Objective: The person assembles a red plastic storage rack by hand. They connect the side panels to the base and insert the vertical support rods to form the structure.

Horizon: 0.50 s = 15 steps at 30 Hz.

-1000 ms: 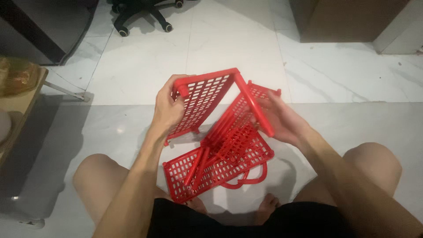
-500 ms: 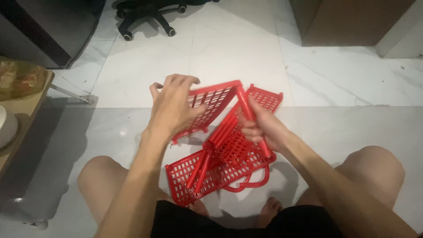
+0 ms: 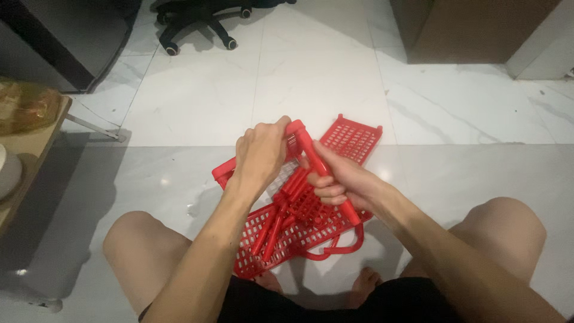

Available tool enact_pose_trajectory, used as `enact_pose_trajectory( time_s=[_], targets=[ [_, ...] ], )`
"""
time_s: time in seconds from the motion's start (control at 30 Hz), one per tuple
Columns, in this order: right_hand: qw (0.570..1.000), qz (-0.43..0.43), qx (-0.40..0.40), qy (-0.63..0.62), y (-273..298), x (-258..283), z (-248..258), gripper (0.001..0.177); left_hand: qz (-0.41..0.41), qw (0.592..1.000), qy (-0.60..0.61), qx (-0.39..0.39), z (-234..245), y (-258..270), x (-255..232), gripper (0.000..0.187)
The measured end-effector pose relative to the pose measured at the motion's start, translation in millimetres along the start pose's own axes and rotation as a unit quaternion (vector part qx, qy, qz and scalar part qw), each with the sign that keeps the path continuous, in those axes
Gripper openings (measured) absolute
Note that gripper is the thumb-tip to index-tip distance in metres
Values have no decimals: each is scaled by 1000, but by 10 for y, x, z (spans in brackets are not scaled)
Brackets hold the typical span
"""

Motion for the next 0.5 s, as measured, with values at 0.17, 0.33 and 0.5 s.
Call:
enact_pose_trajectory(
  time_s=[0.17,0.33,0.5],
  targets=[
    [981,-11,-136,137,-44,3,78,49,11,1000,10,-6,11,8,33,19],
    [913,112,-213,330,-58,143,54,53,20,1000,10,-19,20,-5,47,21],
    [968,-3,-157,196,-73,26,85,48,34,999,27,-12,-13,29,72,22]
  ],
)
Point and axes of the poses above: each hand's wrist, its own y-axis away from the middle knuckle, its own z-axis out of the back of the hand, x = y × z, the point moved 5 cm from there along -y, towards the middle knuckle, and after that the axes turned 8 degrees about y, right-handed, at the moved point
